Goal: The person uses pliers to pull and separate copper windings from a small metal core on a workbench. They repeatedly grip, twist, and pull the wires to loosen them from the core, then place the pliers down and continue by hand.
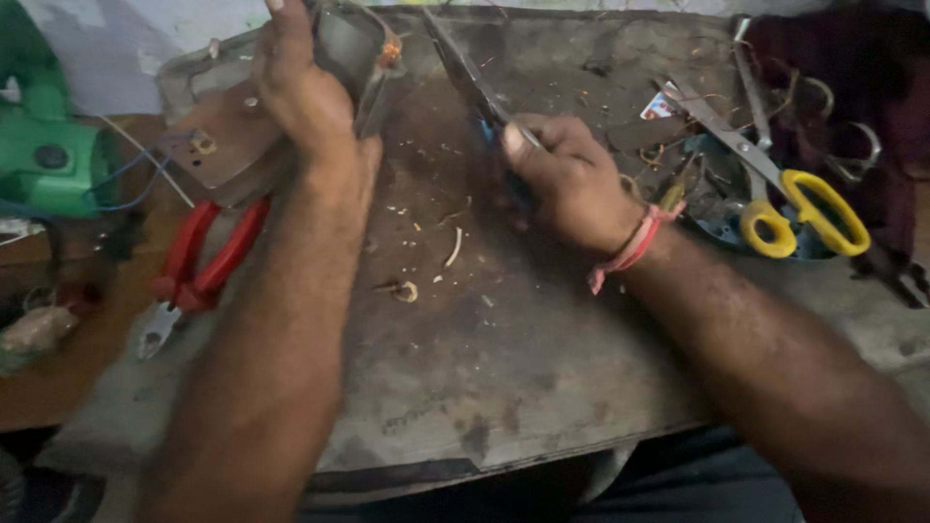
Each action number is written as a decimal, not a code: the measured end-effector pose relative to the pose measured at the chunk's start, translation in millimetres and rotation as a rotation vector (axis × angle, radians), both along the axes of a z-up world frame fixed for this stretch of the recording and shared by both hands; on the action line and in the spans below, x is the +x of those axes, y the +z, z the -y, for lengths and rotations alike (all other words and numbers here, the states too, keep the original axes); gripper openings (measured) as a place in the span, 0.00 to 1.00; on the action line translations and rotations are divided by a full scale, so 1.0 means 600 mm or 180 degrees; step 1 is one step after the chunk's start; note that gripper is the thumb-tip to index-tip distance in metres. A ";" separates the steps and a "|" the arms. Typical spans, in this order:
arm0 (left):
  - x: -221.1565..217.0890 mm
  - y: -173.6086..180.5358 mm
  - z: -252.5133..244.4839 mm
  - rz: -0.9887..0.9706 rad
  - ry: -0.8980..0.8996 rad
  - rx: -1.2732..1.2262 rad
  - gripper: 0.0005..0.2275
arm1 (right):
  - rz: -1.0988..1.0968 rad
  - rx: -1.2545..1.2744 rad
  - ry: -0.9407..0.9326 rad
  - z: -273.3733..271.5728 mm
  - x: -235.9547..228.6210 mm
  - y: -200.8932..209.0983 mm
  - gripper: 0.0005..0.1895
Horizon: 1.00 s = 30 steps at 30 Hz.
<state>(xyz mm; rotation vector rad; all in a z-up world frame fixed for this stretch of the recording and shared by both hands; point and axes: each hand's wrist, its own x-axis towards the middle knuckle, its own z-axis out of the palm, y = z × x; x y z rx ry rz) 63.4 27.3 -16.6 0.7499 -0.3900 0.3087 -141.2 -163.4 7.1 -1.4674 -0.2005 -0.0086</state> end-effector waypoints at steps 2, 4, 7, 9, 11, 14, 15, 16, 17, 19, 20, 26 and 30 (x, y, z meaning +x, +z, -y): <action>0.029 -0.013 -0.001 0.0160 0.0129 -0.0019 0.13 | 0.0078 -0.0559 -0.0160 0.000 -0.008 0.004 0.20; 0.049 -0.030 -0.004 0.0253 0.0214 0.0160 0.11 | 0.0316 -0.0871 -0.0108 0.002 -0.013 0.010 0.20; 0.070 -0.040 -0.013 0.0375 0.0191 0.0209 0.10 | 0.0459 -0.1171 -0.0108 0.002 -0.016 0.014 0.21; 0.078 -0.035 -0.013 0.0434 0.0029 0.0114 0.10 | 0.0354 -0.1232 -0.0096 0.010 -0.020 0.016 0.19; 0.076 -0.027 -0.017 0.0467 -0.0200 0.0003 0.09 | 0.0337 -0.1476 -0.0148 0.018 -0.020 0.016 0.19; 0.050 -0.018 -0.017 0.0831 0.0239 0.0600 0.09 | 0.0257 -0.1746 -0.0369 0.028 -0.011 0.015 0.20; 0.038 -0.017 -0.013 0.0946 0.0251 0.0738 0.09 | 0.0098 -0.1587 -0.0451 0.028 -0.005 0.014 0.20; 0.026 -0.017 -0.008 0.1060 0.0264 0.0878 0.10 | -0.0061 -0.1427 -0.0534 0.028 -0.001 0.015 0.20; 0.017 -0.015 -0.007 0.1173 0.0285 0.1030 0.12 | -0.0384 -0.1371 -0.0705 0.028 0.004 0.016 0.20; 0.006 -0.011 0.000 0.0928 0.0576 0.1635 0.10 | -0.1052 -0.1258 -0.1050 0.038 0.005 0.022 0.21; 0.002 -0.011 0.004 0.0794 0.0710 0.1933 0.10 | -0.1186 -0.1361 -0.1057 0.053 0.002 0.031 0.19; -0.021 0.011 0.008 -0.0101 0.0113 0.2217 0.12 | 0.0006 -0.0107 0.0686 0.161 -0.031 0.071 0.20; -0.070 0.017 0.027 0.0971 0.0391 0.3494 0.14 | 0.0265 -0.0433 -0.0542 0.143 -0.017 0.040 0.13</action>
